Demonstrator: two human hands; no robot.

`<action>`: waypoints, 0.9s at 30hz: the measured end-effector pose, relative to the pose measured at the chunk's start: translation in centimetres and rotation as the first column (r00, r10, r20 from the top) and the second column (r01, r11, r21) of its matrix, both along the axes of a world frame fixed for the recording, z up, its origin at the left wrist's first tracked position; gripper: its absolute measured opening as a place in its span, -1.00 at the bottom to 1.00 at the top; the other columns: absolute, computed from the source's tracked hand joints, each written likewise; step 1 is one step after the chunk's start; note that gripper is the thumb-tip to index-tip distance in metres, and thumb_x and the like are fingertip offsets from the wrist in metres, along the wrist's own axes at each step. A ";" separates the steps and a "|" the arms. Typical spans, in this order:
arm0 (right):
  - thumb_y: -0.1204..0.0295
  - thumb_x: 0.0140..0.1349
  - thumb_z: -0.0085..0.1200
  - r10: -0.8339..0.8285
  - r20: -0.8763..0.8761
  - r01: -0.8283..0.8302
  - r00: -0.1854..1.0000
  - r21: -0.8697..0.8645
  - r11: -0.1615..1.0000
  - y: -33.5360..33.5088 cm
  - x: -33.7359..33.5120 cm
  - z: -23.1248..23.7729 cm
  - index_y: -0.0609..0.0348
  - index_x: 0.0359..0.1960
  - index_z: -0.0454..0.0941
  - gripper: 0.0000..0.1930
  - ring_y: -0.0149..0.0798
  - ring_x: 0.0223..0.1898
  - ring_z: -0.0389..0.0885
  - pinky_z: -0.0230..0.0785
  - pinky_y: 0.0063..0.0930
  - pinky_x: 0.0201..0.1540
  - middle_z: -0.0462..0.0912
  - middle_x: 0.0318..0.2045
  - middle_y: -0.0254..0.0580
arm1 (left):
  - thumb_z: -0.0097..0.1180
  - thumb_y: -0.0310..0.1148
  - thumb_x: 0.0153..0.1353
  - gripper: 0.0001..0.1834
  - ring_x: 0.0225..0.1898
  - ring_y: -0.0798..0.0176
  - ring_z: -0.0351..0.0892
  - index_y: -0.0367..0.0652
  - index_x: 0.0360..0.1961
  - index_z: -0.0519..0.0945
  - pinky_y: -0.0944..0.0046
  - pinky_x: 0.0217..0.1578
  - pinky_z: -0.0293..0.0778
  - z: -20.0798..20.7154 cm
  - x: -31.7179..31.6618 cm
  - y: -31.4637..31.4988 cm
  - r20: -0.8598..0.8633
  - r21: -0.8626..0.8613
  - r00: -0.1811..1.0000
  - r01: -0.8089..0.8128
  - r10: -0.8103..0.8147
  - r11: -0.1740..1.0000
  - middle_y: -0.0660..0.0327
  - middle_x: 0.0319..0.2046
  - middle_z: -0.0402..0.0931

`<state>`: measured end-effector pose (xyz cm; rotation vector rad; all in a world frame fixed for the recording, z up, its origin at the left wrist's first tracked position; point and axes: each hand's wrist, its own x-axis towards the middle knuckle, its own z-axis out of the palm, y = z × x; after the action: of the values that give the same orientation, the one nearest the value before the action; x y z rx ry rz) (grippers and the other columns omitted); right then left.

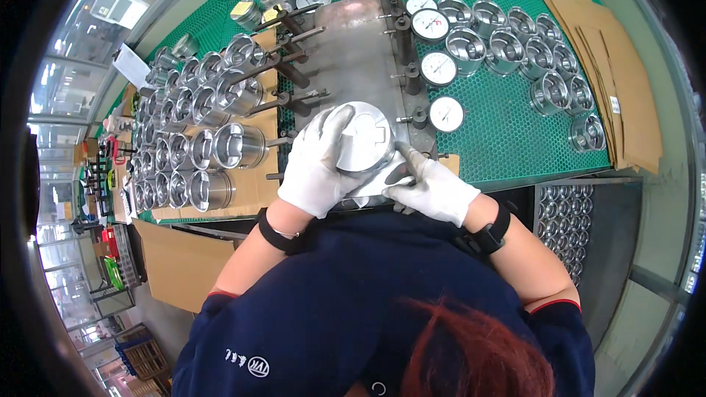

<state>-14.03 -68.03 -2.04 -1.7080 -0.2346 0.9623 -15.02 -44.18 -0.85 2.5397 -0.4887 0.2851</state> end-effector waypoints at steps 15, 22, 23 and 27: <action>0.48 0.30 0.16 -0.153 -0.090 0.149 0.984 -0.051 0.988 2.1 0.2 1.8 0.21 0.58 -0.32 -0.01 -0.30 -0.47 0.70 0.63 -0.46 -0.46 0.61 -0.09 -0.03 | 0.59 -0.35 -0.22 0.07 0.30 -0.21 0.37 -0.06 0.39 0.29 -0.04 0.30 0.40 -1.0 2.9 0.5 -0.094 -0.260 0.993 0.047 -0.074 0.964 -0.08 0.29 0.34; 0.45 0.29 0.19 -0.158 -0.069 0.154 0.985 -0.063 0.986 2.1 0.1 1.6 0.26 0.57 -0.29 -0.01 -0.28 -0.45 0.71 0.63 -0.44 -0.41 0.63 -0.12 -0.02 | 0.52 -0.29 -0.03 -0.03 0.26 -0.30 0.40 -0.04 0.40 0.25 -0.05 0.24 0.47 -1.0 2.9 0.5 -0.030 -0.226 0.995 0.086 -0.095 0.970 -0.17 0.30 0.30; 0.43 0.28 0.20 -0.152 -0.066 0.147 0.986 -0.073 0.986 2.1 0.2 1.6 0.28 0.57 -0.26 -0.01 -0.25 -0.41 0.72 0.63 -0.42 -0.35 0.64 -0.12 -0.01 | 0.52 -0.30 -0.04 -0.03 0.26 -0.30 0.41 -0.04 0.40 0.26 -0.05 0.23 0.47 -1.0 2.8 0.5 -0.035 -0.238 0.995 0.084 -0.095 0.968 -0.17 0.30 0.30; 0.33 0.25 0.25 -0.104 0.137 0.120 0.985 -0.109 0.987 1.5 0.2 -0.7 0.36 0.56 -0.16 -0.01 -0.11 -0.19 0.72 0.58 -0.35 -0.08 0.67 -0.11 0.06 | 0.53 -0.31 -0.06 -0.02 0.24 -0.31 0.43 -0.02 0.40 0.26 -0.06 0.22 0.49 -1.1 2.8 0.2 -0.029 -0.239 0.997 0.068 -0.077 0.969 -0.17 0.30 0.30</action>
<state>-13.85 -66.57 -2.78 -1.8741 -0.1681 0.7953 -12.21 -43.93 -1.95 2.2851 -0.5003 0.2523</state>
